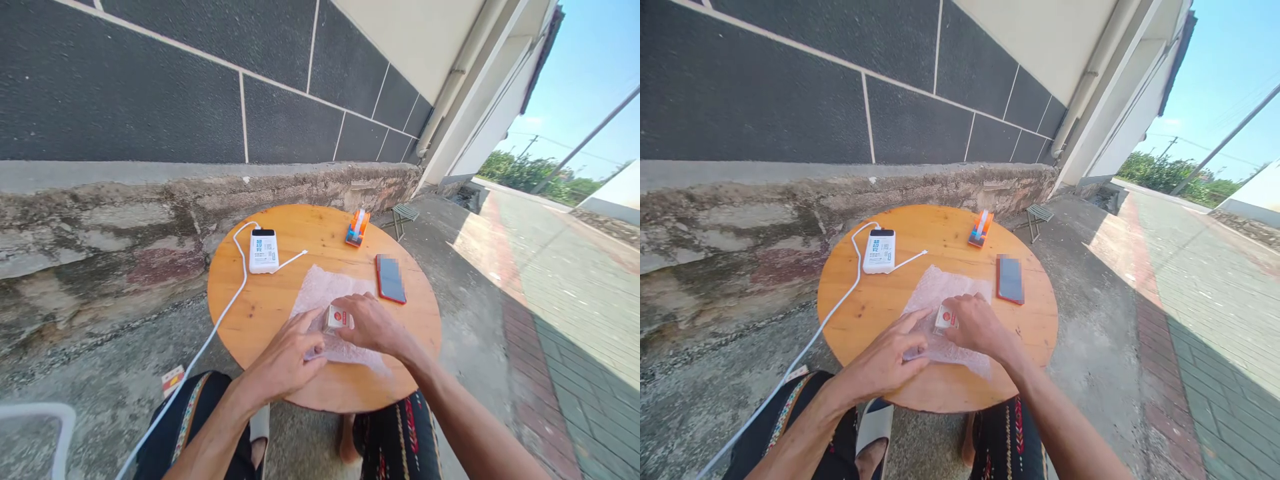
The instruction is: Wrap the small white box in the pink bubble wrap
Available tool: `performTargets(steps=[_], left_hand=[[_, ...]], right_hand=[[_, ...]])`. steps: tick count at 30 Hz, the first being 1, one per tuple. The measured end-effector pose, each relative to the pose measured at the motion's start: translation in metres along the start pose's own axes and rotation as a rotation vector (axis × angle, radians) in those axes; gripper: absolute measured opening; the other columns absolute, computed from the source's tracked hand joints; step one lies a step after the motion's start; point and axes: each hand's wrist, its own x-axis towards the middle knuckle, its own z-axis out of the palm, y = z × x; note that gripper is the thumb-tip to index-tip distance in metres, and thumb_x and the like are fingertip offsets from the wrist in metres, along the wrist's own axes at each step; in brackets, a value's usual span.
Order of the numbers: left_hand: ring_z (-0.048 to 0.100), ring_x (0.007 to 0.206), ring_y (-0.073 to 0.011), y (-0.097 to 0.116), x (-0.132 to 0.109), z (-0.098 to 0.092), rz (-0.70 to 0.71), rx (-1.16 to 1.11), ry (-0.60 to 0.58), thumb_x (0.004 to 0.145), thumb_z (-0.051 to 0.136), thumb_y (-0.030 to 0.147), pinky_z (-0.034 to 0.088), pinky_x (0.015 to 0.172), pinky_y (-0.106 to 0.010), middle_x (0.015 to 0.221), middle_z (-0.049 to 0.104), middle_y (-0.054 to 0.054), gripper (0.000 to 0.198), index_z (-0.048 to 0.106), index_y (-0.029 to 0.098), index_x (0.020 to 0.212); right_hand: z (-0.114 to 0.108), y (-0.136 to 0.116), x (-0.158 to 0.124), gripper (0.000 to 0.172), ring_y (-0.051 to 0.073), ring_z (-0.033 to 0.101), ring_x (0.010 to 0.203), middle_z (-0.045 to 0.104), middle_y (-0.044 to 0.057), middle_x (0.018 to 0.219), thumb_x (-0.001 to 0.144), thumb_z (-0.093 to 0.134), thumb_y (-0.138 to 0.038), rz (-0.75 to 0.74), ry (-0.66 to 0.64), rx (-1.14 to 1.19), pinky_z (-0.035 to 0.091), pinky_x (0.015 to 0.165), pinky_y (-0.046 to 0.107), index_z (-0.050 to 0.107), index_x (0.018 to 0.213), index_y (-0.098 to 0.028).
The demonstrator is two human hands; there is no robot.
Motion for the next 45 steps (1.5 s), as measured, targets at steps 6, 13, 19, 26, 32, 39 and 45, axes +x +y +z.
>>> performTargets(steps=[6,13,19,26,32,39,45], left_hand=[[0.048,0.124,-0.0255,0.0,0.005,0.004,-0.025,-0.015,0.083,0.078,0.056,0.017,0.041,0.102,-0.043,0.137,0.05,-0.009,0.006,0.058,0.02,0.074],[0.056,0.112,-0.0211,0.004,0.017,0.012,-0.069,-0.079,0.233,0.079,0.055,0.018,0.044,0.095,-0.036,0.123,0.06,-0.005,0.006,0.057,0.021,0.076],[0.06,0.105,-0.0206,0.005,0.034,0.016,-0.153,-0.123,0.229,0.079,0.054,0.02,0.046,0.088,-0.032,0.112,0.066,-0.004,0.008,0.061,0.021,0.075],[0.059,0.072,-0.0157,0.013,0.049,0.018,-0.322,-0.131,0.196,0.081,0.051,0.029,0.044,0.064,-0.026,0.086,0.069,-0.001,0.023,0.065,0.02,0.098],[0.058,0.072,-0.0151,0.016,0.045,0.021,-0.369,-0.151,0.21,0.08,0.05,0.028,0.043,0.063,-0.024,0.078,0.066,0.002,0.019,0.064,0.019,0.09],[0.055,0.067,-0.014,0.017,0.039,0.022,-0.426,-0.163,0.199,0.076,0.051,0.024,0.041,0.061,-0.023,0.07,0.06,0.003,0.012,0.06,0.019,0.081],[0.06,0.074,-0.0152,0.017,0.036,0.029,-0.443,-0.185,0.316,0.074,0.05,0.021,0.045,0.067,-0.025,0.09,0.066,-0.001,0.031,0.056,0.019,0.104]], right_hand=[[0.003,0.002,-0.003,0.041,0.027,0.062,0.097,0.069,0.011,0.103,0.076,0.065,-0.027,-0.023,0.0,0.048,0.039,0.088,0.038,0.061,0.115,-0.018],[-0.001,0.029,-0.051,0.045,0.021,0.056,0.113,0.06,0.009,0.126,0.093,0.042,-0.044,0.063,0.106,0.65,0.043,0.094,0.037,0.047,0.133,-0.022],[0.033,0.041,-0.069,0.039,0.017,0.06,0.077,0.065,0.003,0.082,0.083,0.057,-0.036,0.204,0.302,0.677,0.047,0.076,0.033,0.055,0.117,-0.017],[0.072,0.052,-0.05,0.039,0.012,0.049,0.061,0.05,-0.003,0.068,0.083,0.055,-0.037,0.318,0.524,1.049,0.04,0.055,0.024,0.053,0.116,-0.016],[0.089,0.052,-0.05,0.04,0.011,0.046,0.059,0.047,-0.003,0.069,0.084,0.055,-0.038,0.346,0.621,1.058,0.038,0.052,0.022,0.052,0.117,-0.016],[0.092,0.045,-0.051,0.041,0.013,0.051,0.061,0.052,-0.002,0.068,0.084,0.055,-0.033,0.373,0.621,0.914,0.042,0.056,0.025,0.05,0.121,-0.016],[0.082,0.044,-0.06,0.039,0.017,0.059,0.071,0.062,0.003,0.081,0.086,0.053,-0.034,0.397,0.633,0.703,0.047,0.067,0.031,0.051,0.121,-0.016]])
